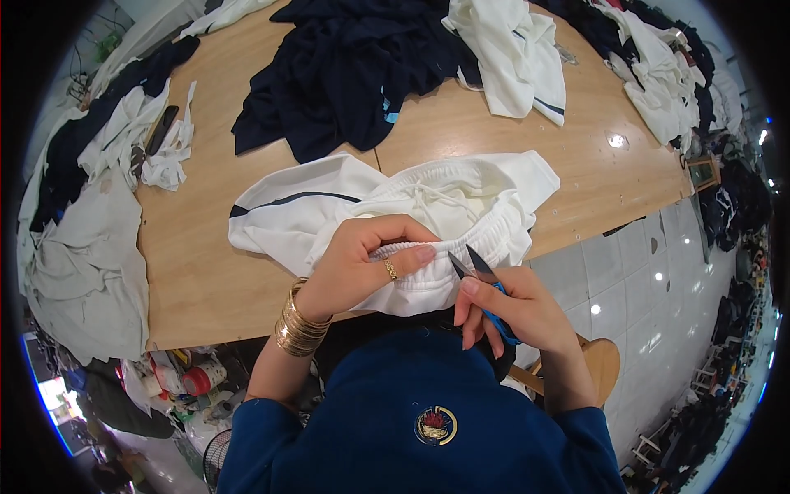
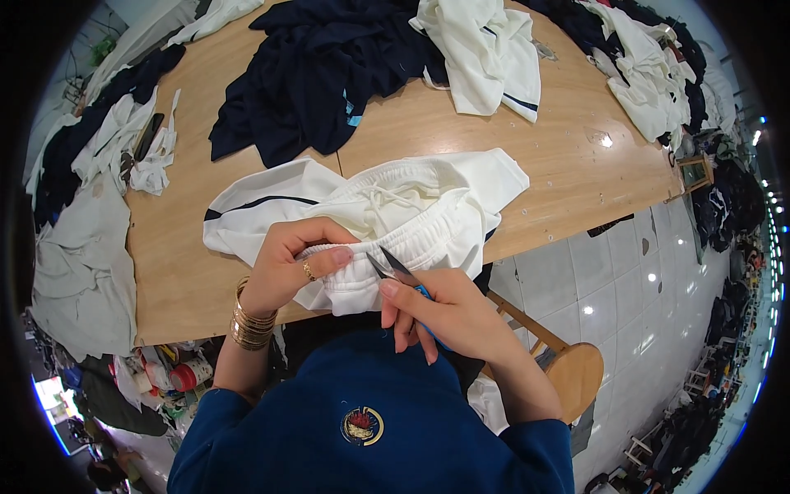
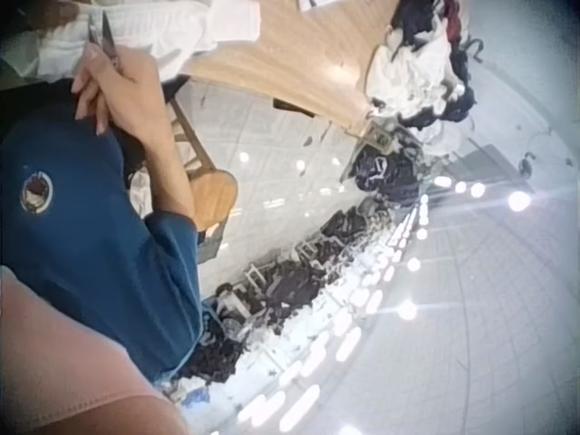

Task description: Trimming loose threads from white athletic shorts using small scissors at a garment manufacturing facility.

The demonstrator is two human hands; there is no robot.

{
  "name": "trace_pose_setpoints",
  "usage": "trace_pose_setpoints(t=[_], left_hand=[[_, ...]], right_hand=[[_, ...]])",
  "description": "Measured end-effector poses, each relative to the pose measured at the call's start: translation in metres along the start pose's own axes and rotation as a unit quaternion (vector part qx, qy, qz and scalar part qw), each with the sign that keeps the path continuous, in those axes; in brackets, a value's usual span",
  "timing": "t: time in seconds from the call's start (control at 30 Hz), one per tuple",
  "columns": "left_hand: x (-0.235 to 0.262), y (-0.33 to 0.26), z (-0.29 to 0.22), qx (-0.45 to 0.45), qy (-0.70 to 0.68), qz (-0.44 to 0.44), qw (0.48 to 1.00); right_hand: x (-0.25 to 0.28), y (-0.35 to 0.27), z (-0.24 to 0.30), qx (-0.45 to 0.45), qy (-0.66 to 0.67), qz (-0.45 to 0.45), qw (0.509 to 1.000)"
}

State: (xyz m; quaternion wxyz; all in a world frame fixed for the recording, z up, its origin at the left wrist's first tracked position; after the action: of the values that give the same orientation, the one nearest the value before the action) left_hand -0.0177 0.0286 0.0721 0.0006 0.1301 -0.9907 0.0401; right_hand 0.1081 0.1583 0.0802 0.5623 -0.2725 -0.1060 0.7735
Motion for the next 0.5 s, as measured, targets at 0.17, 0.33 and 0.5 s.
trace_pose_setpoints(t=[0.17, 0.33, 0.5], left_hand=[[0.0, 0.001, 0.003, 0.006, -0.02, 0.001, 1.0], [-0.001, 0.0, 0.011, 0.002, -0.124, -0.003, 0.992], [-0.005, 0.001, 0.012, -0.01, -0.163, 0.019, 0.986]], right_hand=[[-0.003, 0.001, 0.002, 0.019, -0.083, -0.059, 0.995], [0.003, -0.003, 0.005, 0.154, -0.202, -0.217, 0.943], [-0.004, -0.004, 0.016, 0.272, -0.318, -0.34, 0.842]])
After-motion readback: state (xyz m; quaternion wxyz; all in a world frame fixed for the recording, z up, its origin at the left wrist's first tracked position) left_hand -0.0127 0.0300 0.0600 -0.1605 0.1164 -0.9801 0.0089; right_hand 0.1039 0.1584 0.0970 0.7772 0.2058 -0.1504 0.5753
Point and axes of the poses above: each hand's wrist, its own y-axis towards the middle knuckle, its own x-axis out of the back of the hand, z = x × y, the point moved 4 cm from there along y, towards the middle knuckle, and after that the axes turned 14 degrees about z, right-handed, at the moved point
